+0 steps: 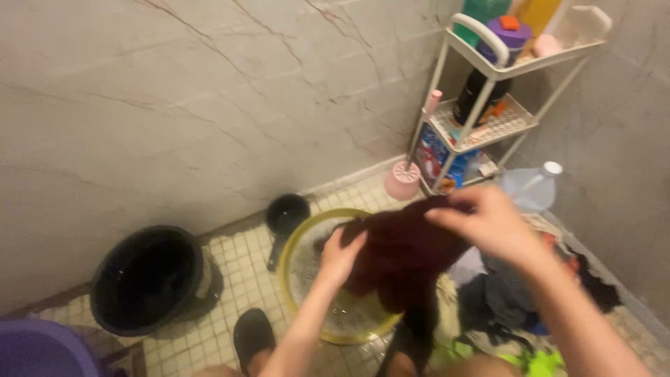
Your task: Hand washing various items of clothing in buckets using water and soap.
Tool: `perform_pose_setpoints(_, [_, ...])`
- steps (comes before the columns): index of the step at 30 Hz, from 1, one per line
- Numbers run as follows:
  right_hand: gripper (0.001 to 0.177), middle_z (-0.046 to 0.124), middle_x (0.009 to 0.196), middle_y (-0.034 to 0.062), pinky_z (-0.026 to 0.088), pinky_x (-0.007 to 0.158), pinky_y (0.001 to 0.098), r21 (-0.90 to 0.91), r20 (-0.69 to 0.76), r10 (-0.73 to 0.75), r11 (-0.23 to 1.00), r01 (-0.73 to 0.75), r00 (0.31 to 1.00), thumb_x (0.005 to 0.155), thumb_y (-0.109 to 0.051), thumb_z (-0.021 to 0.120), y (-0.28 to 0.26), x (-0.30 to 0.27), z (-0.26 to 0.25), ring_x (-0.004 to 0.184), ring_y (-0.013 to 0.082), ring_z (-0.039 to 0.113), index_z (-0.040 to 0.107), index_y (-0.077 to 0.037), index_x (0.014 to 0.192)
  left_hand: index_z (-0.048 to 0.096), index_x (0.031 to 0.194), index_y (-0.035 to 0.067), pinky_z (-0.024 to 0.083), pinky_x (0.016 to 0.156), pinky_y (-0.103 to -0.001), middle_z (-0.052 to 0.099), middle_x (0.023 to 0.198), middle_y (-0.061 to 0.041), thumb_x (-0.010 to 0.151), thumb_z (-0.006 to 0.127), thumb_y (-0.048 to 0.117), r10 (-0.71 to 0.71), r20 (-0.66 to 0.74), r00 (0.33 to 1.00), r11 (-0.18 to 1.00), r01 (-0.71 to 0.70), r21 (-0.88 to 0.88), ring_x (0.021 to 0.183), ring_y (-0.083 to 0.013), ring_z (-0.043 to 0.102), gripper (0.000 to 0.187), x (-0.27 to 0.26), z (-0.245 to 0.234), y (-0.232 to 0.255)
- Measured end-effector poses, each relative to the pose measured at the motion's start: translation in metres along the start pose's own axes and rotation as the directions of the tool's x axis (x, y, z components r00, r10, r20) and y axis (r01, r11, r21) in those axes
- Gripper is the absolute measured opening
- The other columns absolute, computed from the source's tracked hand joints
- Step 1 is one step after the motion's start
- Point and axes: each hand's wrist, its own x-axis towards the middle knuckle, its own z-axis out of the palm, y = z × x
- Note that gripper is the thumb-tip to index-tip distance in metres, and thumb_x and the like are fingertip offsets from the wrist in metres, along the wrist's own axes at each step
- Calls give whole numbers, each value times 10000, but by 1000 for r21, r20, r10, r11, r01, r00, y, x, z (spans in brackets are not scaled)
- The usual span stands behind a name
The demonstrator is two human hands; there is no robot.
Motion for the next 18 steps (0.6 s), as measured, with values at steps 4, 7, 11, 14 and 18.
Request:
perform_pose_setpoints(4, [477,753,810,182,587,734,421,-96,15,98,991,-96,995,769,-502,792,13,42,130,751,301,743,771,-49,919,568,1407,122,431,1148,-390,566,1476,-207,795,764,460,-55,-169,984,943,107,314,1380,-345,546,726,29,-38,-116])
perform_pose_setpoints(7, [662,705,1111,245,508,997,495,-343,77,49,939,-19,996,786,-627,755,100,73,287,1090,439,643,731,-35,1080,497,1480,194,378,1192,-418,373,1564,-219,857,716,410,-175,-104,979,872,203,445,1424,-397,444,694,23,-46,-161])
perform_pose_setpoints(11, [667,489,1434,225,403,1103,541,-382,219,290,904,-192,932,884,-546,677,151,74,407,1324,449,463,559,-105,1371,156,1642,345,169,1259,-572,-32,1709,-159,973,581,477,-430,64,901,557,209,804,1552,-469,135,804,9,-41,-138])
perform_pose_setpoints(14, [572,496,1464,163,421,1112,518,-451,361,416,861,-234,835,903,-511,674,171,85,434,1358,406,465,615,-138,1332,41,1672,288,139,1269,-587,-128,1727,-158,977,574,536,-609,64,791,462,288,839,1549,-517,99,910,21,-36,-150])
perform_pose_setpoints(18, [503,651,1315,128,487,1070,440,-477,648,288,875,80,705,854,-467,741,236,117,458,1219,344,619,698,-132,1227,174,1652,100,235,1250,-531,65,1721,-191,896,748,526,-688,53,724,703,646,298,1578,-353,121,1040,58,-35,-229])
